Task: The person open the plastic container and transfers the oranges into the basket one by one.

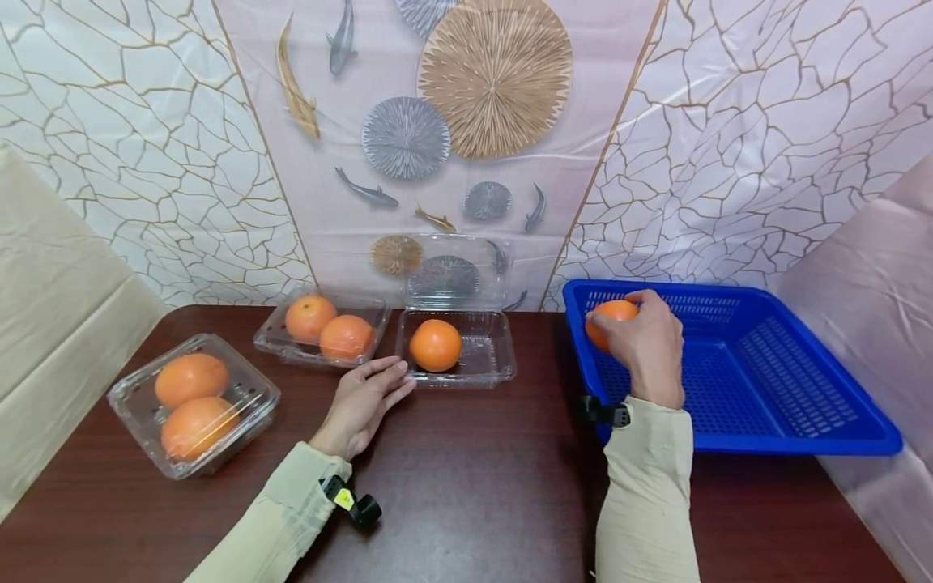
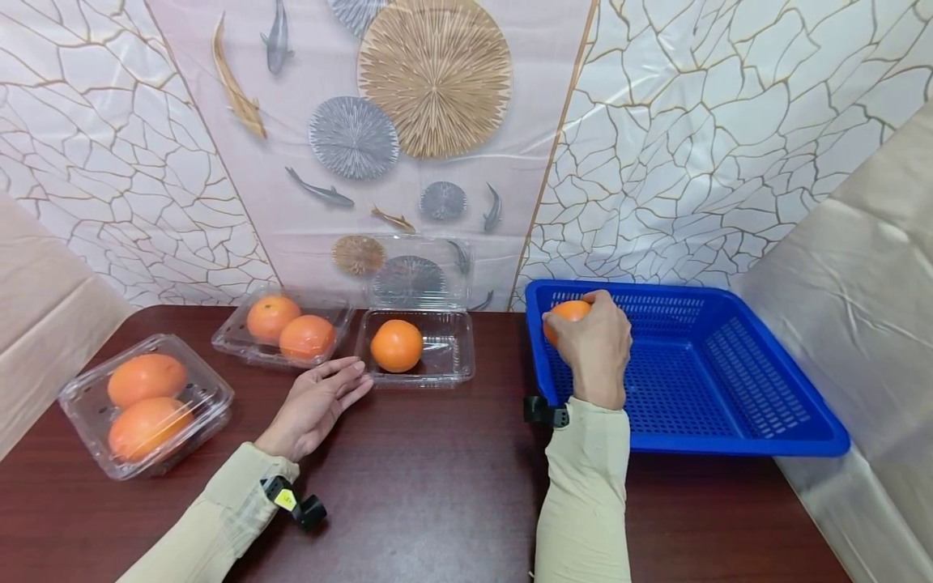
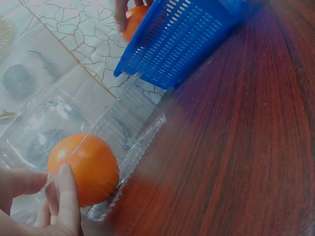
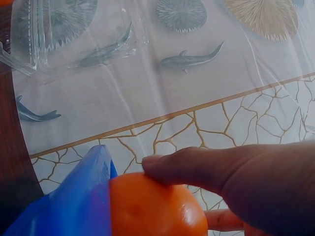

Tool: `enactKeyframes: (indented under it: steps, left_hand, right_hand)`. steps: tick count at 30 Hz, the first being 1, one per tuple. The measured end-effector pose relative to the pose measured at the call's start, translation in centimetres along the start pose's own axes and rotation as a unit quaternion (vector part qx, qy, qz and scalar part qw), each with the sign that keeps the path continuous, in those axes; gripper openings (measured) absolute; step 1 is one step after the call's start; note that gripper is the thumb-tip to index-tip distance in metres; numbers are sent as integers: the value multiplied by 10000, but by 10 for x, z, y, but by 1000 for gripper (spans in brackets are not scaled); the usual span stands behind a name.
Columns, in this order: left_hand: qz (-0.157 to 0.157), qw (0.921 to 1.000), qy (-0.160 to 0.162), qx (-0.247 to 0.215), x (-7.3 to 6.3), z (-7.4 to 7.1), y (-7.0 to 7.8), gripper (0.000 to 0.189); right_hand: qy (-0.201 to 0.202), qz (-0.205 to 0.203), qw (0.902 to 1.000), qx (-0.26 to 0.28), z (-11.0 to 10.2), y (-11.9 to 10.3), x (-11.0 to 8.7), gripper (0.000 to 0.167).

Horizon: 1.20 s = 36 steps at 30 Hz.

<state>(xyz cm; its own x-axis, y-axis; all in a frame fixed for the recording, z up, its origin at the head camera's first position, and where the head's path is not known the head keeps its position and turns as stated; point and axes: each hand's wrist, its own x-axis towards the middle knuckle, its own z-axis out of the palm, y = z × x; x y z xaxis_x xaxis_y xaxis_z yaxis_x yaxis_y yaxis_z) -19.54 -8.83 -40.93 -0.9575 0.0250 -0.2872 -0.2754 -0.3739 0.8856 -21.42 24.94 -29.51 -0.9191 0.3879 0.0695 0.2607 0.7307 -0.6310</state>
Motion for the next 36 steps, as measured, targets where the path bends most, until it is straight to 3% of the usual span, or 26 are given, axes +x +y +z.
enactKeyframes:
  steps: [14,21,26,33,36]
  left_hand:
    - [8,10000,6,-39,3,0,-1,44]
    - [-17,10000,7,-8,2,0,-2,44]
    - [-62,10000,1,-26,2,-1,-3,43]
    - [117,9998,-132,-28,1,-1,-2,46]
    - [45,9999,-92,-23,1,0,-3,44]
  right_hand:
    - [-890,85,9951,-425,-2,6,2,69]
    - [-1199,179,9919,-390,-1,4,2,65]
    - [-1207,131,9918,-408,1,5,2,63]
    - [-801,-272,9951,-508,2,2,1,59]
    - [-832,-342,9947,-507,2,0,-1,58]
